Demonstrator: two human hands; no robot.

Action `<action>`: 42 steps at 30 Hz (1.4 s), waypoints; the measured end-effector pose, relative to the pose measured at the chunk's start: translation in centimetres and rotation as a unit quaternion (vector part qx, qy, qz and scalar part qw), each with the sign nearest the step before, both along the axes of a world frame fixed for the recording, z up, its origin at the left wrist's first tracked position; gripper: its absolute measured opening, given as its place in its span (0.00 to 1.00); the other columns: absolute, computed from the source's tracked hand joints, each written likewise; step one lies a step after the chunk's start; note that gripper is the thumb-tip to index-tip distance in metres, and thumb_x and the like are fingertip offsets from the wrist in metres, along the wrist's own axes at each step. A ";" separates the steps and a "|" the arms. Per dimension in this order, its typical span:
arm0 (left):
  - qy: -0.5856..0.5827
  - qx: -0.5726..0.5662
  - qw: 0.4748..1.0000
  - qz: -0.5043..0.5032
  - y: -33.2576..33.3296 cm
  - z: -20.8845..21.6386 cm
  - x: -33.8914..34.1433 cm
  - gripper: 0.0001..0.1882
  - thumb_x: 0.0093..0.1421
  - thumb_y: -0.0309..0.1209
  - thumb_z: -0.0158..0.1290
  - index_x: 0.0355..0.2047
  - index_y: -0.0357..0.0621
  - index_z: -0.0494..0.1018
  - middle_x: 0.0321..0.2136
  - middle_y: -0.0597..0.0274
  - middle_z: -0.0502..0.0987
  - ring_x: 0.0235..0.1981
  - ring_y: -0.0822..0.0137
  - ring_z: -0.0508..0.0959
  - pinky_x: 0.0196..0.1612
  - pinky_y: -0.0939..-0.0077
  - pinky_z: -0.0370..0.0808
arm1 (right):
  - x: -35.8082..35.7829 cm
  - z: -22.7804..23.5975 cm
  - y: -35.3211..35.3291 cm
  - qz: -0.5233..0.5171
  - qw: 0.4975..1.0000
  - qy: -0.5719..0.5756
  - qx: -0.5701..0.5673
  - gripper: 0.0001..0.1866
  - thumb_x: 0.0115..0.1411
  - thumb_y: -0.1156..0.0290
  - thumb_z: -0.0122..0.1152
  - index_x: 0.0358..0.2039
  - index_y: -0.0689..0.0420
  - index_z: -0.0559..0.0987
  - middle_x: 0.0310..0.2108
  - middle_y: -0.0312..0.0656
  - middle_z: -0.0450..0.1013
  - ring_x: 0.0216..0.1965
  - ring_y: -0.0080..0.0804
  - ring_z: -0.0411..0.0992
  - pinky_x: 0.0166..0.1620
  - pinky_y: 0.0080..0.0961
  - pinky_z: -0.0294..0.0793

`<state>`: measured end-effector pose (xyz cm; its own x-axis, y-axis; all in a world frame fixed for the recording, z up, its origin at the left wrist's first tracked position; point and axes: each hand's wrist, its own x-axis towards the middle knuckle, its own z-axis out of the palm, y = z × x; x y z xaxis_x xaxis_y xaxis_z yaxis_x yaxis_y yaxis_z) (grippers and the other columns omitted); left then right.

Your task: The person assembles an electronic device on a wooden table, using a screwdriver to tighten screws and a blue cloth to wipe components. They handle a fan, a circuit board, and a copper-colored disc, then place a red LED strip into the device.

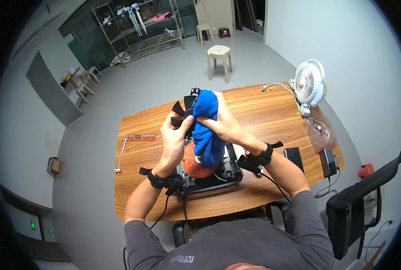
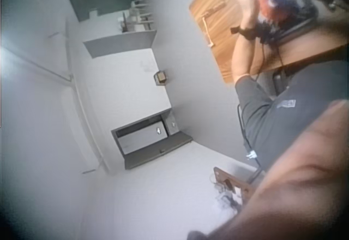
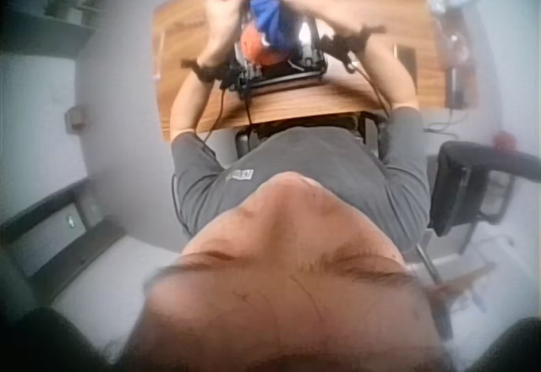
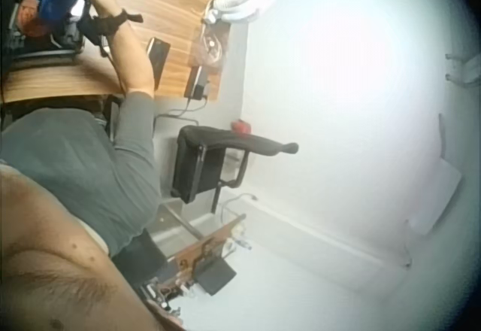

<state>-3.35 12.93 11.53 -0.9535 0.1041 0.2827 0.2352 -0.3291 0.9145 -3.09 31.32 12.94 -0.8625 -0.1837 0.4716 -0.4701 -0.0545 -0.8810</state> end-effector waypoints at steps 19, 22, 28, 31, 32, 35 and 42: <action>-0.042 -0.070 0.997 0.016 -5.7 0.2 -2.5 0.11 0.66 0.31 0.60 0.47 0.42 0.76 0.38 0.68 0.81 0.36 0.78 0.80 0.40 0.81 0.77 | -2.3 1.4 11.6 -0.222 0.914 0.082 0.331 0.32 0.53 0.73 0.72 0.57 0.60 0.68 0.48 0.57 0.72 0.52 0.56 0.73 0.56 0.43 0.74; -0.107 -0.010 0.994 0.020 -5.5 0.4 -2.3 0.10 0.65 0.28 0.61 0.44 0.42 0.74 0.36 0.66 0.80 0.33 0.77 0.80 0.35 0.83 0.78 | -4.5 -1.5 14.9 -0.222 0.869 0.048 0.440 0.33 0.54 0.71 0.71 0.57 0.61 0.67 0.50 0.61 0.69 0.53 0.64 0.69 0.56 0.48 0.72; -0.114 0.045 0.992 0.014 -6.0 -0.8 -3.1 0.12 0.66 0.29 0.59 0.46 0.43 0.70 0.39 0.64 0.79 0.37 0.75 0.80 0.39 0.78 0.78 | -7.6 -8.4 18.4 -0.213 0.814 -0.013 0.540 0.36 0.50 0.73 0.73 0.59 0.59 0.66 0.51 0.63 0.69 0.53 0.67 0.70 0.55 0.50 0.74; -0.137 0.083 0.987 -0.015 -6.2 -1.4 -3.4 0.10 0.67 0.31 0.57 0.45 0.44 0.70 0.41 0.62 0.79 0.41 0.73 0.80 0.44 0.72 0.78 | -9.0 -12.0 19.6 -0.154 0.808 -0.050 0.566 0.38 0.49 0.70 0.75 0.59 0.58 0.66 0.52 0.62 0.69 0.55 0.65 0.69 0.57 0.49 0.72; -0.145 0.099 0.984 -0.016 -6.0 -1.1 -3.1 0.09 0.67 0.30 0.56 0.44 0.44 0.70 0.41 0.62 0.79 0.41 0.72 0.80 0.44 0.71 0.79 | -9.2 -12.9 19.7 -0.150 0.800 -0.066 0.577 0.39 0.49 0.70 0.75 0.60 0.58 0.66 0.52 0.62 0.69 0.55 0.64 0.69 0.58 0.48 0.72; -0.166 0.145 0.975 -0.021 -5.4 -0.5 -2.1 0.06 0.68 0.29 0.53 0.43 0.45 0.69 0.41 0.60 0.79 0.41 0.68 0.81 0.47 0.66 0.80 | -9.4 -14.0 19.2 -0.130 0.805 -0.062 0.576 0.43 0.49 0.65 0.76 0.63 0.55 0.65 0.55 0.60 0.69 0.57 0.62 0.69 0.59 0.47 0.72; -0.163 0.174 0.970 -0.042 -4.6 -1.0 -1.2 0.08 0.68 0.26 0.55 0.45 0.41 0.71 0.43 0.62 0.78 0.46 0.70 0.79 0.52 0.69 0.78 | -7.1 -7.6 15.0 -0.168 0.694 -0.019 0.700 0.39 0.57 0.47 0.69 0.65 0.50 0.67 0.61 0.51 0.68 0.56 0.59 0.72 0.57 0.51 0.72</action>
<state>-4.54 8.37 10.51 -0.9906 0.1369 0.0000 -0.0880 -0.6362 0.7665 -10.18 46.30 5.34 -0.9744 -0.2246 0.0105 -0.2243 0.9741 0.0279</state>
